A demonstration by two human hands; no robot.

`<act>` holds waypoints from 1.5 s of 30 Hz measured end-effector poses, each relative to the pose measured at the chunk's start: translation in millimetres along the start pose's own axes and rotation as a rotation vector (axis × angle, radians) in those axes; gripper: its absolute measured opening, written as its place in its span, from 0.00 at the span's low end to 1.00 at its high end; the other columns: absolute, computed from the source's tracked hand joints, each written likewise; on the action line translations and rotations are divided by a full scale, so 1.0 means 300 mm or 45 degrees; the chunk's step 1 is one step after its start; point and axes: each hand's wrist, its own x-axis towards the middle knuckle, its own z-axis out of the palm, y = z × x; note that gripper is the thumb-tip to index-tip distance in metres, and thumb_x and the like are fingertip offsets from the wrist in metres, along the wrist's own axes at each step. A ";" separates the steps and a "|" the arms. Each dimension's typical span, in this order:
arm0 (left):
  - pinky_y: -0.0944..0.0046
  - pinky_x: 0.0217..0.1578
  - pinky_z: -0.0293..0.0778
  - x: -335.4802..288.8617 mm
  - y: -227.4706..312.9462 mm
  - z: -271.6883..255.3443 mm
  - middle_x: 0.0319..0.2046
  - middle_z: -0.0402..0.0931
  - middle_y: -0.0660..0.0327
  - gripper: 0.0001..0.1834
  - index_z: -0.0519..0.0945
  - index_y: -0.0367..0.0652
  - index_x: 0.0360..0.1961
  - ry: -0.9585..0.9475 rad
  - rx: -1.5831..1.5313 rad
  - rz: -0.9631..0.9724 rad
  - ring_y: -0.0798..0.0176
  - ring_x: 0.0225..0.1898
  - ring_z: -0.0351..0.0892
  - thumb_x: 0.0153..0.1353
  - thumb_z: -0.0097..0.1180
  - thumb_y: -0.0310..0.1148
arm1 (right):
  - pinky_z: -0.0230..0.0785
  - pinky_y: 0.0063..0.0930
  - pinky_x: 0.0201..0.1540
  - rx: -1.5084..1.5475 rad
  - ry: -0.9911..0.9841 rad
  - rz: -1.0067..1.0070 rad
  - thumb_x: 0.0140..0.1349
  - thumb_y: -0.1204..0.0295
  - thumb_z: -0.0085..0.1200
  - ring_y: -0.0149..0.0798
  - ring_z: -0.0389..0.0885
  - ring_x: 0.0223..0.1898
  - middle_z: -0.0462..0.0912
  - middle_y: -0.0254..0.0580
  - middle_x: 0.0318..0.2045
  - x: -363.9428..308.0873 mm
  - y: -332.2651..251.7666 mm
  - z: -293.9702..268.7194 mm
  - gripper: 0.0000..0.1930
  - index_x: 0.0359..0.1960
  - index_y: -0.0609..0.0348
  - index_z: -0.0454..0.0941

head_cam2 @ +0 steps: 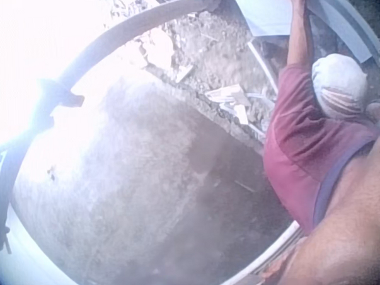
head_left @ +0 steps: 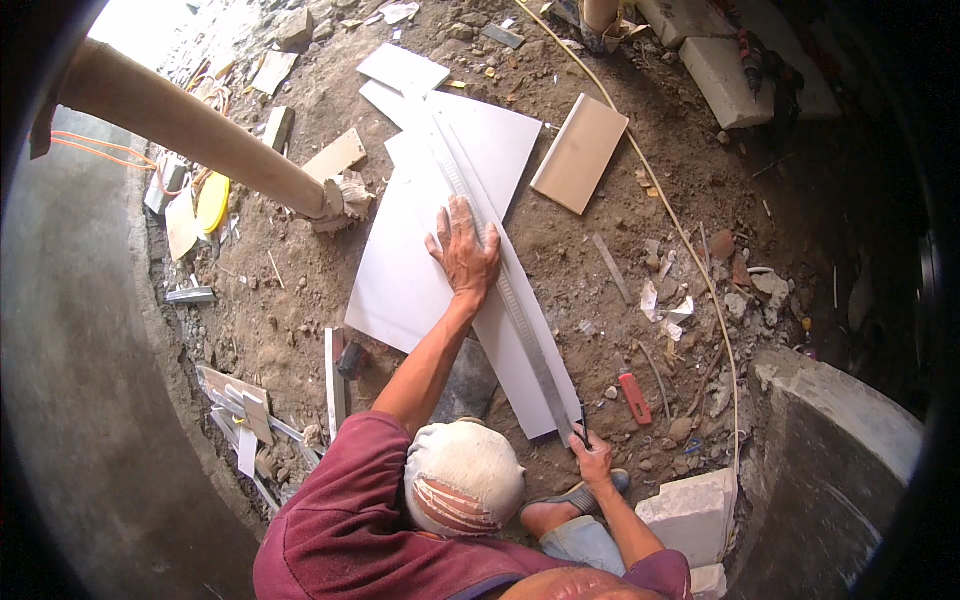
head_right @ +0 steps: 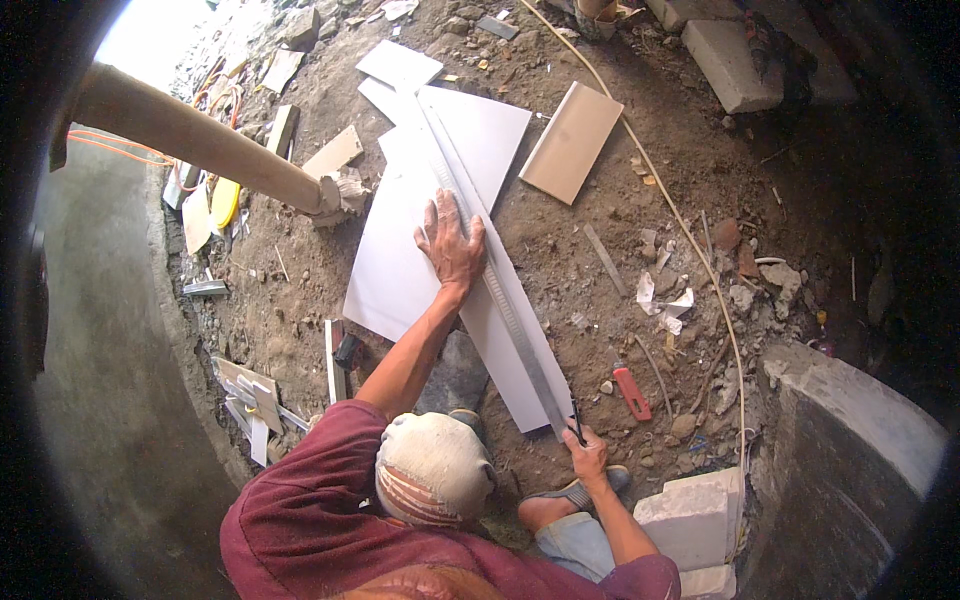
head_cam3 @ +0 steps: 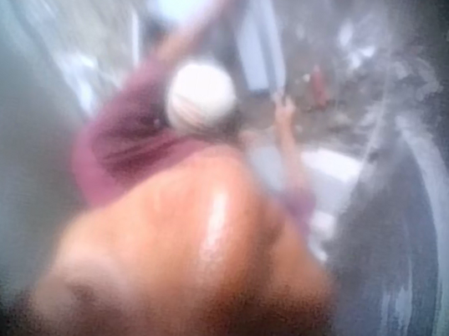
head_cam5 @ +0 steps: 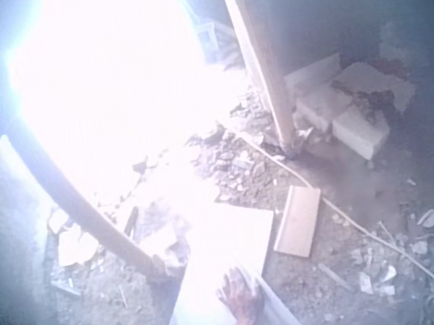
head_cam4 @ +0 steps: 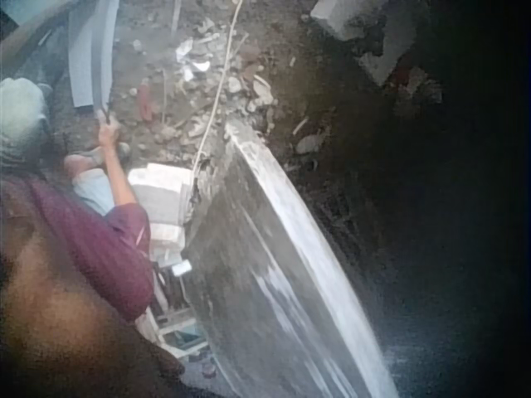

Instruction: The person measures and marks white plastic sheets with a ruler and pencil, then uses a utility knife to cut them into smaller pieces. The person repeats this process for multiple sheets, stacking the cut pieces aside.

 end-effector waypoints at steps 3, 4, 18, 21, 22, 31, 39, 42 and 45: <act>0.35 0.70 0.34 -0.002 0.005 -0.004 0.74 0.54 0.56 0.40 0.59 0.41 0.73 -0.020 0.013 -0.003 0.50 0.75 0.48 0.64 0.50 0.49 | 0.59 0.21 0.23 0.002 -0.013 0.014 0.65 0.57 0.62 0.20 0.66 0.20 0.75 0.25 0.23 -0.002 0.012 -0.005 0.21 0.53 0.59 0.83; 0.35 0.70 0.34 -0.003 0.005 -0.005 0.74 0.53 0.56 0.40 0.59 0.41 0.73 -0.026 0.013 -0.006 0.50 0.75 0.48 0.64 0.50 0.49 | 0.59 0.20 0.23 0.014 -0.016 0.020 0.65 0.57 0.62 0.20 0.66 0.20 0.75 0.25 0.23 -0.001 0.011 -0.005 0.21 0.53 0.59 0.83; 0.34 0.69 0.35 -0.005 -0.009 0.003 0.74 0.55 0.55 0.38 0.62 0.40 0.72 0.037 -0.007 0.018 0.52 0.75 0.48 0.63 0.49 0.47 | 0.58 0.19 0.23 0.077 -0.023 0.046 0.65 0.58 0.62 0.20 0.65 0.20 0.74 0.24 0.22 0.000 0.015 0.005 0.21 0.53 0.59 0.83; 0.33 0.69 0.36 -0.002 -0.015 -0.004 0.74 0.55 0.54 0.38 0.62 0.40 0.72 0.046 -0.006 0.023 0.51 0.75 0.48 0.64 0.49 0.47 | 0.59 0.20 0.23 0.049 -0.022 0.049 0.64 0.57 0.62 0.20 0.65 0.19 0.74 0.24 0.23 -0.001 0.022 0.011 0.21 0.53 0.58 0.83; 0.33 0.69 0.36 -0.011 -0.013 -0.006 0.74 0.55 0.54 0.38 0.62 0.40 0.72 0.039 -0.007 0.022 0.51 0.75 0.49 0.64 0.49 0.48 | 0.60 0.20 0.23 0.029 -0.018 0.049 0.64 0.56 0.62 0.20 0.65 0.19 0.75 0.25 0.23 -0.012 0.025 0.008 0.22 0.53 0.58 0.83; 0.26 0.68 0.35 0.024 -0.100 -0.029 0.76 0.41 0.42 0.50 0.50 0.35 0.75 -0.258 0.086 0.205 0.39 0.76 0.42 0.65 0.47 0.62 | 0.72 0.34 0.49 -0.106 -0.003 0.071 0.63 0.54 0.60 0.40 0.84 0.43 0.87 0.50 0.41 0.023 0.018 -0.007 0.23 0.48 0.63 0.83; 0.25 0.66 0.43 0.123 -0.143 -0.145 0.74 0.38 0.34 0.74 0.48 0.34 0.75 -0.702 0.339 0.635 0.30 0.74 0.42 0.40 0.63 0.78 | 0.71 0.28 0.52 0.181 0.016 0.023 0.64 0.59 0.60 0.29 0.81 0.45 0.87 0.39 0.44 -0.006 0.024 -0.004 0.20 0.53 0.56 0.83; 0.24 0.65 0.43 0.139 -0.149 -0.144 0.74 0.38 0.33 0.74 0.48 0.34 0.75 -0.706 0.371 0.630 0.30 0.74 0.42 0.40 0.63 0.78 | 0.71 0.27 0.52 0.256 0.014 0.018 0.65 0.59 0.59 0.28 0.80 0.45 0.87 0.37 0.43 -0.004 0.031 0.009 0.20 0.53 0.56 0.83; 0.22 0.65 0.44 0.130 -0.134 -0.160 0.74 0.38 0.34 0.74 0.48 0.34 0.75 -0.723 0.373 0.600 0.29 0.74 0.42 0.39 0.63 0.78 | 0.70 0.26 0.52 0.333 0.003 0.058 0.66 0.59 0.58 0.27 0.79 0.45 0.86 0.35 0.44 -0.004 0.039 0.006 0.19 0.54 0.57 0.82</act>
